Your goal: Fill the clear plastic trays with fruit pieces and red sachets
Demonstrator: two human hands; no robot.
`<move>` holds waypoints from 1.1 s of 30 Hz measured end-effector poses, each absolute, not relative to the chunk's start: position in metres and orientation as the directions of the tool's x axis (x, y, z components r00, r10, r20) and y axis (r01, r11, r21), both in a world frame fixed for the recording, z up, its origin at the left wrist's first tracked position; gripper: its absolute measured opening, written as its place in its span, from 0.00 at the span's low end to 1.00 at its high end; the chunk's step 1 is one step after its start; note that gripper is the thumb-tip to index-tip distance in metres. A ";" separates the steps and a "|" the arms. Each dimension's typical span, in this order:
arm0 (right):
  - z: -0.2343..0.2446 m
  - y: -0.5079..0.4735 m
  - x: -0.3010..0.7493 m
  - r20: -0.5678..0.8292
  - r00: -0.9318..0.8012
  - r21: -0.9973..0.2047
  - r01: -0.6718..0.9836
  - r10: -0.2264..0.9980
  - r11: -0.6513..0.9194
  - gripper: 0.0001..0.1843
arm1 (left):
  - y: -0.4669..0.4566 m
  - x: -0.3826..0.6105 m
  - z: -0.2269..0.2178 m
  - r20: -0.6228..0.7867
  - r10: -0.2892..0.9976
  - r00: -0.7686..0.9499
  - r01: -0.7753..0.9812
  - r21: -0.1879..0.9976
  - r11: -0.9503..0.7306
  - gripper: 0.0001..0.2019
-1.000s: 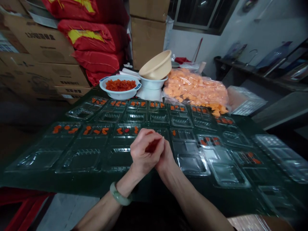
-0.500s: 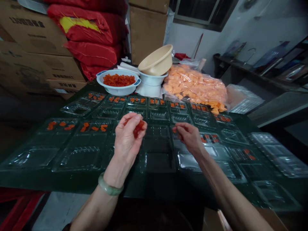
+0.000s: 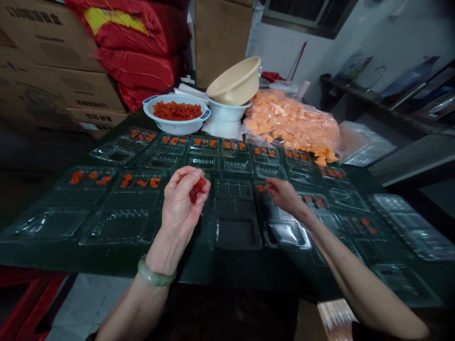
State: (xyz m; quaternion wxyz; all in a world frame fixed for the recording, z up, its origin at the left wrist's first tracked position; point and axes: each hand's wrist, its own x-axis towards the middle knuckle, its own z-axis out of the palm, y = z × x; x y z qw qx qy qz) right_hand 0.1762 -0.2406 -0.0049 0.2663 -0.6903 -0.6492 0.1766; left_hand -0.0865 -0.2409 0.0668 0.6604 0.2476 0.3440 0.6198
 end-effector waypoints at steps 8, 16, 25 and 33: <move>0.006 -0.245 0.183 0.116 0.123 -0.637 0.771 0.986 -0.021 0.15 | -0.241 -0.086 0.068 -0.154 0.988 -0.003 -0.647 0.753 0.115 0.11; 0.012 -0.240 0.195 0.048 0.156 -0.172 0.974 0.987 -0.146 0.17 | -0.241 -0.086 0.067 -0.126 0.992 0.015 -0.631 0.768 0.107 0.09; 0.009 -0.234 0.219 -0.043 0.217 -0.245 0.944 0.975 -0.220 0.23 | -0.241 -0.090 0.067 -0.114 0.993 0.042 -0.633 0.765 0.115 0.08; 0.015 -0.236 0.235 -0.092 0.391 -0.201 0.893 0.916 -0.402 0.29 | -0.239 -0.090 0.062 -0.132 0.987 0.092 -0.646 0.747 0.160 0.07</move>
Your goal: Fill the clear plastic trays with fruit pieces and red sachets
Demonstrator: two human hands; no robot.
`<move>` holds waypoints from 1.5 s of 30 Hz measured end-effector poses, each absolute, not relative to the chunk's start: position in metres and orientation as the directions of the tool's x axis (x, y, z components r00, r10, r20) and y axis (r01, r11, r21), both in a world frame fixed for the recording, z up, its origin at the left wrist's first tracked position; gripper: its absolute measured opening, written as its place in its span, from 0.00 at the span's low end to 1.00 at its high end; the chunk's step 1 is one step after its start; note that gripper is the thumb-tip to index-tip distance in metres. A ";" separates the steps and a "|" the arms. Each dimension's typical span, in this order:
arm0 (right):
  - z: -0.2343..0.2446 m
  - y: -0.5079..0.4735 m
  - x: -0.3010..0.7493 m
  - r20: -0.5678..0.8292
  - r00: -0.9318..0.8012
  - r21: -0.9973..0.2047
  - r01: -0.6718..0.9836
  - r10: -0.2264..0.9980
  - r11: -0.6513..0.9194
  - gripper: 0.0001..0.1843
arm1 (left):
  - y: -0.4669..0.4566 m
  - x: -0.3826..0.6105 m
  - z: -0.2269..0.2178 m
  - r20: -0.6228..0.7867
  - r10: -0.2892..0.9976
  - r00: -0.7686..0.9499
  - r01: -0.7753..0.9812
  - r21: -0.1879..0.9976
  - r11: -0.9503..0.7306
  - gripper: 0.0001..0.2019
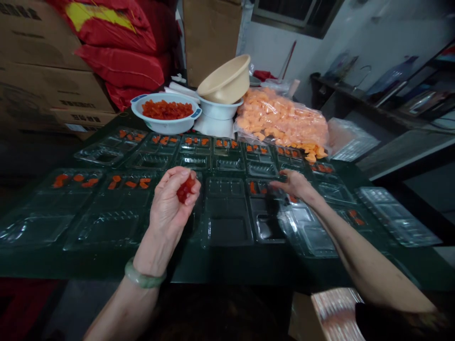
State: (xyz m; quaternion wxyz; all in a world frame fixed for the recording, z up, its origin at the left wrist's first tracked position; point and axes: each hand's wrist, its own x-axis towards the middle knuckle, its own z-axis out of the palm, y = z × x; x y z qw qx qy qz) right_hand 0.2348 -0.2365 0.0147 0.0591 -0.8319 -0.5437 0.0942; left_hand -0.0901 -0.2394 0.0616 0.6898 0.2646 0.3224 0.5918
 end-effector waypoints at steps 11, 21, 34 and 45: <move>0.023 -0.235 0.180 -0.253 0.426 -0.962 -0.205 0.869 -0.180 0.10 | -0.238 -0.103 0.060 -0.161 0.986 0.041 -0.674 0.724 0.147 0.09; 0.005 -0.186 0.042 -0.110 0.348 -0.954 -0.300 0.931 -0.001 0.04 | -0.246 -0.128 0.062 -0.171 0.984 -0.051 -0.703 0.706 0.086 0.12; -0.011 -0.192 0.056 0.023 0.398 -0.945 -0.291 0.917 0.150 0.15 | -0.246 -0.137 0.055 -0.201 0.979 -0.027 -0.753 0.649 0.112 0.10; 0.021 -0.232 0.042 -0.331 0.238 -0.808 -0.571 0.913 -0.144 0.06 | -0.253 -0.091 0.048 -0.183 0.983 -0.002 -0.657 0.742 0.137 0.10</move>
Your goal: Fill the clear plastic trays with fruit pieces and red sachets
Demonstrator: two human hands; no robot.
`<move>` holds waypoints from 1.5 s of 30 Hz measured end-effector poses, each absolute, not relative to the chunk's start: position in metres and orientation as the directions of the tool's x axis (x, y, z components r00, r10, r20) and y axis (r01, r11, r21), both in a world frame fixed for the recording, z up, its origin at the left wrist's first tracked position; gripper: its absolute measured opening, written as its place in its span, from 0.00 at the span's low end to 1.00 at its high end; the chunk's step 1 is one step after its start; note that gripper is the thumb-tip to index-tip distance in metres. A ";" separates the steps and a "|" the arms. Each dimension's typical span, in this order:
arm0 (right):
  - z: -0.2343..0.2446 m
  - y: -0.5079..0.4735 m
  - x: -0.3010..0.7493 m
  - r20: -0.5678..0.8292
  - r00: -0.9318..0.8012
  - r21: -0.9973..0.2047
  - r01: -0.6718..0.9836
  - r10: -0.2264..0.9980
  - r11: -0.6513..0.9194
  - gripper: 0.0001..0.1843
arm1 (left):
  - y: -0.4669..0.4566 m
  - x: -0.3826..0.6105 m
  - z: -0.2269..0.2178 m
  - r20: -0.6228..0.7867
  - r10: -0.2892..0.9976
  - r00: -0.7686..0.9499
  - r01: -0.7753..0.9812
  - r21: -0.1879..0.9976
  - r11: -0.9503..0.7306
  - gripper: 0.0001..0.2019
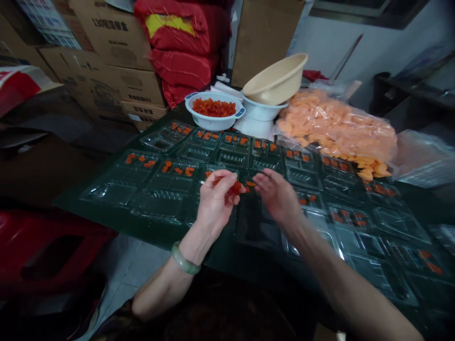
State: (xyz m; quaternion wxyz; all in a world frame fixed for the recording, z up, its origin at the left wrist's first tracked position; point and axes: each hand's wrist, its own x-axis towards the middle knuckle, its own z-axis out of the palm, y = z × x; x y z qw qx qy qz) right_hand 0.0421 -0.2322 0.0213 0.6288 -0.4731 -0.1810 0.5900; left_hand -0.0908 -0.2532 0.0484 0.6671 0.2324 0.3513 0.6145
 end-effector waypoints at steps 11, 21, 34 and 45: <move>0.043 -0.270 -0.002 -0.388 -0.190 -0.355 -0.872 0.902 -0.336 0.10 | -0.277 -0.066 0.041 0.529 0.844 -0.092 0.122 0.847 -0.518 0.04; 0.042 -0.271 -0.015 -0.515 -0.281 -0.136 -0.906 0.810 -0.401 0.12 | -0.272 -0.083 0.033 0.695 0.718 -0.036 0.381 0.674 -0.633 0.12; 0.030 -0.268 -0.015 -0.347 -0.225 -0.395 -0.846 0.911 -0.359 0.08 | -0.267 -0.085 0.036 0.599 0.801 -0.004 0.256 0.774 -0.579 0.08; 0.033 -0.253 0.041 -0.400 0.015 -0.803 -0.488 0.916 -0.343 0.07 | -0.254 -0.094 0.066 0.101 0.994 -0.046 -0.492 0.863 -0.110 0.06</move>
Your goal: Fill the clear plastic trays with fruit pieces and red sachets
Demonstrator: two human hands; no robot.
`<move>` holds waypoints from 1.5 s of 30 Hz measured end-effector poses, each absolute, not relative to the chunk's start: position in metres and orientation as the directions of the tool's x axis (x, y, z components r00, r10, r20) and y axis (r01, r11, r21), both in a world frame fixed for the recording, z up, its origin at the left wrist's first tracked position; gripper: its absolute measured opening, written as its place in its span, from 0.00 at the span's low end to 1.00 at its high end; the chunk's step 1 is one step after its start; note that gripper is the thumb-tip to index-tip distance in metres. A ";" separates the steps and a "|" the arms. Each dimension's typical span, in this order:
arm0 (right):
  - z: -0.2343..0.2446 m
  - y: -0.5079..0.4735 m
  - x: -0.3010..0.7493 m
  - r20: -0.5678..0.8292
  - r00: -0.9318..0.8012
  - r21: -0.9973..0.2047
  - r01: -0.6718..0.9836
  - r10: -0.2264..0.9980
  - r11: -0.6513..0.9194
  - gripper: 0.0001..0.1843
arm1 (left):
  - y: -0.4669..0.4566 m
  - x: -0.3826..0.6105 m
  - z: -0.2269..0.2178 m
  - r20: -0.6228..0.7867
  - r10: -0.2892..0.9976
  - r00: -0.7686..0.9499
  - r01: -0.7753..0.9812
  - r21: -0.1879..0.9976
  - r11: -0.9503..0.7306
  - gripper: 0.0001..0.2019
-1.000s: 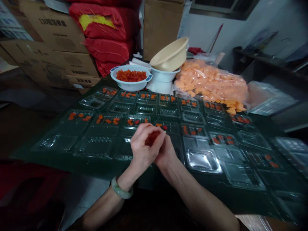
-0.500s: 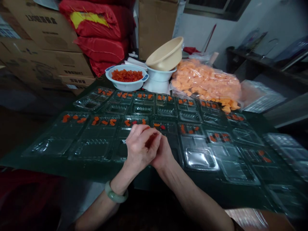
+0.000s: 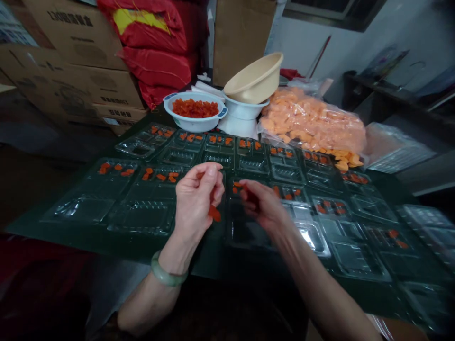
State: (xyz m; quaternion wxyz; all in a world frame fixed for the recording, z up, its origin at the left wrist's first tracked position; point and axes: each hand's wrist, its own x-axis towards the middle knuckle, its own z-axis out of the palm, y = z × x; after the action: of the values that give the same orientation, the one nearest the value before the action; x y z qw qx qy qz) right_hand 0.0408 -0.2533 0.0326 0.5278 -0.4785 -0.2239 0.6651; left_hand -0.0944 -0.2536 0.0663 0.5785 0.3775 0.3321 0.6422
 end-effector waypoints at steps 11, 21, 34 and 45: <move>0.016 -0.215 0.096 -0.022 0.092 -0.848 0.526 0.996 -0.067 0.14 | -0.251 -0.121 0.053 -0.050 0.998 0.036 -0.552 0.832 0.061 0.06; 0.010 -0.214 0.121 -0.050 0.182 -0.661 0.731 0.982 -0.169 0.14 | -0.244 -0.131 0.045 -0.309 0.877 0.369 -0.759 0.444 0.476 0.02; 0.019 -0.216 0.130 -0.374 0.176 -0.896 0.186 0.911 -0.404 0.10 | -0.243 -0.156 0.043 -0.340 0.864 0.371 -0.838 0.277 0.469 0.13; 0.006 -0.206 0.128 0.091 0.006 -0.637 0.769 0.996 0.054 0.13 | -0.246 -0.162 0.039 -0.256 0.899 0.356 -0.847 0.319 0.426 0.15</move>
State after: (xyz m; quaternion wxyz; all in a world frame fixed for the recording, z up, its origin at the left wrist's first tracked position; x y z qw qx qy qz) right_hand 0.1283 -0.2063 0.0060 0.2710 -0.6554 -0.6733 0.2088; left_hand -0.1616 -0.2460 0.0389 0.8207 0.0655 0.1986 0.5317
